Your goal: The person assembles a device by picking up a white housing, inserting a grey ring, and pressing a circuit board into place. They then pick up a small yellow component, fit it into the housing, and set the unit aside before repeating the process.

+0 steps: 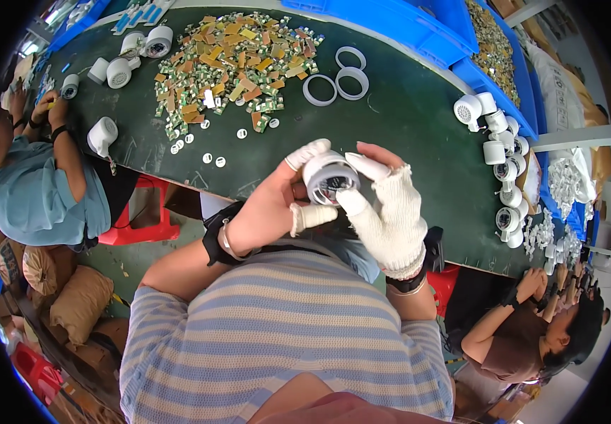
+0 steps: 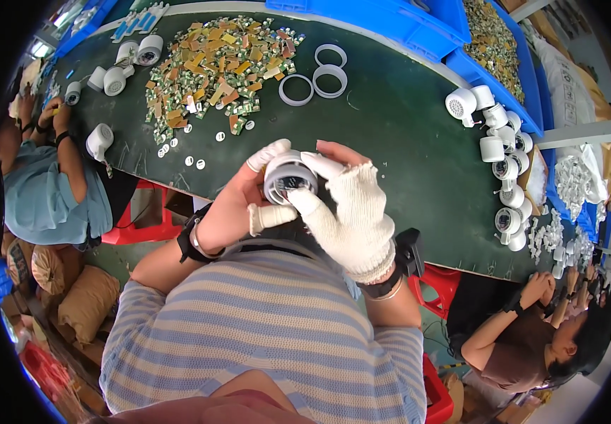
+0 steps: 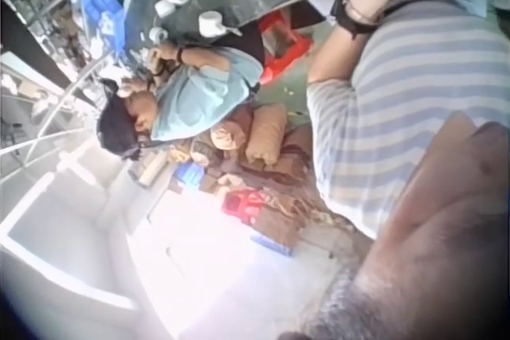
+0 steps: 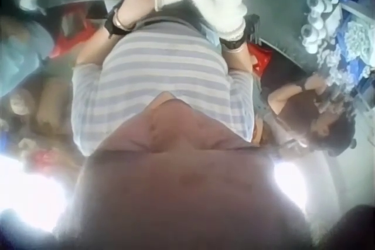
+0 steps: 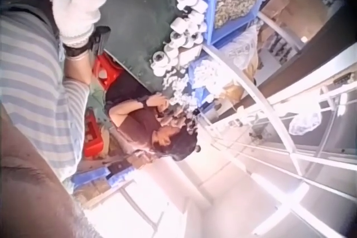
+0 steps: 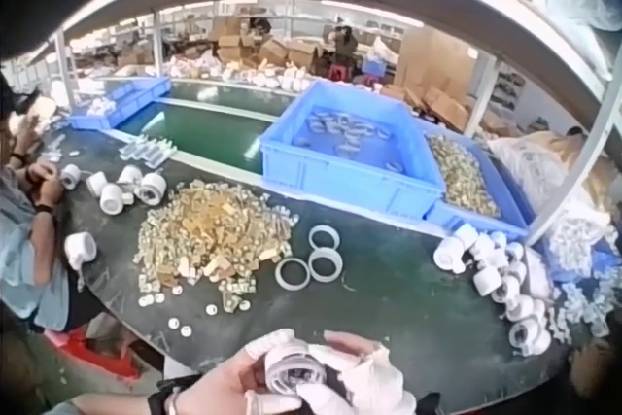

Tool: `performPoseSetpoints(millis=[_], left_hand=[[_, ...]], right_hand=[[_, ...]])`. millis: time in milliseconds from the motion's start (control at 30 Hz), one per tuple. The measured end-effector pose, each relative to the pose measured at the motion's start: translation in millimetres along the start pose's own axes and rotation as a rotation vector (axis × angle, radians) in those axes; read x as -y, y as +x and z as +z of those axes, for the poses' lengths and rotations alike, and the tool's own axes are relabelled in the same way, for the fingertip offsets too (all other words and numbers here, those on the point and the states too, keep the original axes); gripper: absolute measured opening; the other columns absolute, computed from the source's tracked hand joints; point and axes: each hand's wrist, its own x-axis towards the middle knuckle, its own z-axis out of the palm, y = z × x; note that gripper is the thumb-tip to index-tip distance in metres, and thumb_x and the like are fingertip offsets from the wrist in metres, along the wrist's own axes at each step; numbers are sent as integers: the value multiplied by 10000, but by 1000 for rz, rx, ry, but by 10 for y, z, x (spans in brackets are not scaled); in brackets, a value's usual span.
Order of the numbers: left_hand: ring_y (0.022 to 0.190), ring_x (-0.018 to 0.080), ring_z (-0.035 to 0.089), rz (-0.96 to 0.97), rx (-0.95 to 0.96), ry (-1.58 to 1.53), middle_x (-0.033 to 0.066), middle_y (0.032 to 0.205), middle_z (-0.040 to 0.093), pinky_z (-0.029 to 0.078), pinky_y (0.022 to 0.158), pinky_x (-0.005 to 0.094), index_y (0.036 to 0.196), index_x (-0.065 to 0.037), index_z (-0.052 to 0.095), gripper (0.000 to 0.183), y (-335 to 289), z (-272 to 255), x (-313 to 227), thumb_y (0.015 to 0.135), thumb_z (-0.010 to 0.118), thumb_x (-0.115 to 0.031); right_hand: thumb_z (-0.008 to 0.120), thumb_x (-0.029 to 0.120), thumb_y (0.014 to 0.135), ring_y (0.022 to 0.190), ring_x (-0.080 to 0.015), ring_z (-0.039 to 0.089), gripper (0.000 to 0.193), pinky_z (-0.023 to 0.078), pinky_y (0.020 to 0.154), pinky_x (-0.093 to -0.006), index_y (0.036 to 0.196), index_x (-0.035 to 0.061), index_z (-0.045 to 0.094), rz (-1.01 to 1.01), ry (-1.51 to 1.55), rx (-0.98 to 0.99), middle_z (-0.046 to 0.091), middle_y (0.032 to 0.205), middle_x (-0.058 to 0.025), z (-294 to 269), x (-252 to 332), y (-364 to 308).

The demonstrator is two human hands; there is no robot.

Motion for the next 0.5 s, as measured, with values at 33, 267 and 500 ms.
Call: performPoseSetpoints(millis=[33,267,500], left_hand=[[1271,168,603,-40,-9,-99,62,1480,538,523,1064,348,1661,-156,256,997,-1,-13,-46,864,806,83],[1276,190,608,-110,7,-82,80,1537,480,529,1070,366,1689,-177,167,1100,1,-16,-223,843,822,82],[1319,192,568,-116,37,-82,48,1501,504,528,1074,378,1686,-183,192,1108,-22,-15,-180,820,830,83]], right_hand=[[768,210,914,1188,-344,644,354,526,985,-431,1241,85,715,-51,-47,2,640,1343,-196,-44,30,16],[832,159,878,831,-224,682,310,534,760,-330,1167,87,745,31,182,81,722,981,-97,-213,115,-84],[817,99,872,751,-239,706,336,531,683,-339,1197,87,731,-37,151,79,745,915,-86,-249,82,-9]])
